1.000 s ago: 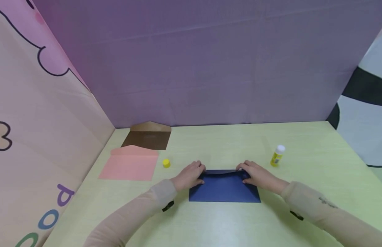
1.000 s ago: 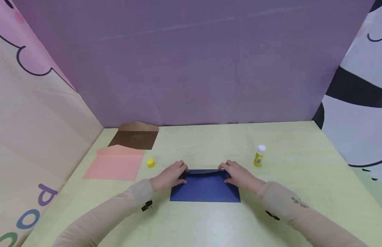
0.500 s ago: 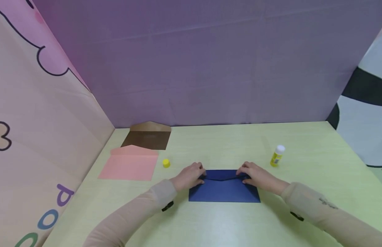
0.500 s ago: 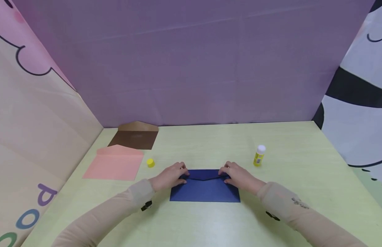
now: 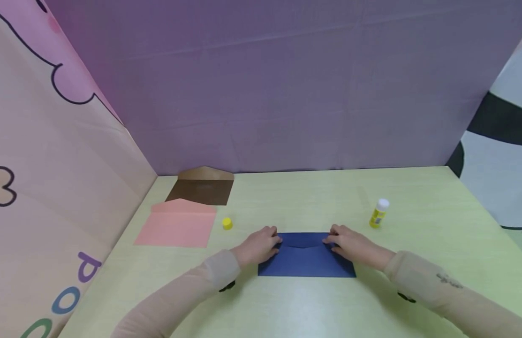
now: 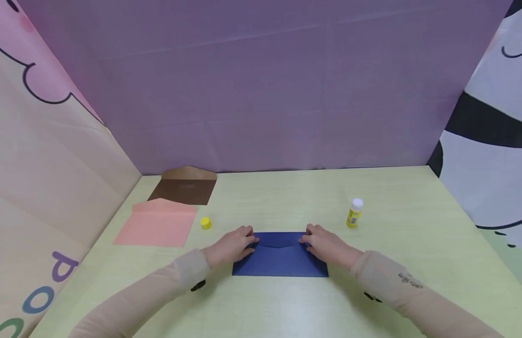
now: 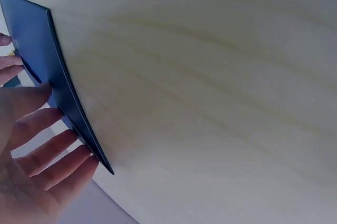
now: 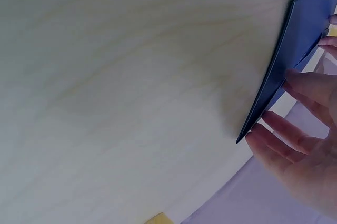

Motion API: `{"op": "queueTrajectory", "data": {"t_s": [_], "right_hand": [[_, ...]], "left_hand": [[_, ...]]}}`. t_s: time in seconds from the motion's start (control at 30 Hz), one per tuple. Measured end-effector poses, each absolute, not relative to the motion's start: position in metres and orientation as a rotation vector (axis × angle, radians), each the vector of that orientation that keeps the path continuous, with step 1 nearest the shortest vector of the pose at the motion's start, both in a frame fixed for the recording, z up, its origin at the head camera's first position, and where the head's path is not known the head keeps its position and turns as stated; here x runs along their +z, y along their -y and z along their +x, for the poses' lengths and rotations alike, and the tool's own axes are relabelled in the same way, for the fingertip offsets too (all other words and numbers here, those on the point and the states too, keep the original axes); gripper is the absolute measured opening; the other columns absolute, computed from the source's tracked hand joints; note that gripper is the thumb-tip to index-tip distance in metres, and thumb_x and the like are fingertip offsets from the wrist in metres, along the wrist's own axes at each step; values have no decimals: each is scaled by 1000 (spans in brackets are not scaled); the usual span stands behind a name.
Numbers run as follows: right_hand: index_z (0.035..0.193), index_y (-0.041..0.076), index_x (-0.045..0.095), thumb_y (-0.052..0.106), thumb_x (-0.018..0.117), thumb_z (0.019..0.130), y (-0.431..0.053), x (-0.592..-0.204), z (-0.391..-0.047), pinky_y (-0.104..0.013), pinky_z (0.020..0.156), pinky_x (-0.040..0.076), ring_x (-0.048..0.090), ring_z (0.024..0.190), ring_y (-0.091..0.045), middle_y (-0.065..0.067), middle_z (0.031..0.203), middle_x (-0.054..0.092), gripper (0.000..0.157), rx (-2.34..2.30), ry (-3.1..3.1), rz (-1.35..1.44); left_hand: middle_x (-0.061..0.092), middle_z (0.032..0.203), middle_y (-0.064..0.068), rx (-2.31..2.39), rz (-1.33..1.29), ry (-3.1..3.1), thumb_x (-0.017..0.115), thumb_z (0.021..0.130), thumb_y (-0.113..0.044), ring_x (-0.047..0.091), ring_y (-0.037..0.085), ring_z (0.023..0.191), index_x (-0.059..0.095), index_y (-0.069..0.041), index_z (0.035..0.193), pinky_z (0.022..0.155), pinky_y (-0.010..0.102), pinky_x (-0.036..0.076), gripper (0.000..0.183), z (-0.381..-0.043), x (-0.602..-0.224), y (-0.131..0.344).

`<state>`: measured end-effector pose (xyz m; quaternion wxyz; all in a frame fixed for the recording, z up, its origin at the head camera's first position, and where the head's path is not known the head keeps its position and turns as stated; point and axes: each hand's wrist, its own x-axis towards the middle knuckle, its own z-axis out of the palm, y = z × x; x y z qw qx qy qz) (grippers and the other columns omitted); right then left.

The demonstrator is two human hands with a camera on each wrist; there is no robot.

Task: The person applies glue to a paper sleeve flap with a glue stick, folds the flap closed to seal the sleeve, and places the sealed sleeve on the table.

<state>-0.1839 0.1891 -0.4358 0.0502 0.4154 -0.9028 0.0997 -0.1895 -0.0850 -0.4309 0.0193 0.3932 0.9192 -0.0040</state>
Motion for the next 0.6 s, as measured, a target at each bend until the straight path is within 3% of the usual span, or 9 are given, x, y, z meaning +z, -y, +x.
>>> {"op": "queueTrajectory", "data": {"t_s": [0.37, 0.6], "right_hand": [[99, 2, 65, 9, 67, 76, -182, -436, -177, -31, 59, 49, 51, 71, -20, -10, 84, 50, 25, 68, 2821, 1205], [95, -2, 63, 16, 65, 78, -170, -424, -174, -36, 63, 49, 55, 74, -24, -13, 85, 55, 24, 9, 2889, 1162]], "left_hand": [[45, 118, 10, -185, 1200, -2762, 48, 85, -50, 45, 17, 99, 49, -6, 126, 82, 25, 44, 60, -181, -430, 89], [43, 122, 12, -235, 1203, -2732, 48, 85, -51, 44, 19, 102, 44, -4, 129, 85, 26, 43, 65, -179, -426, 87]]}}
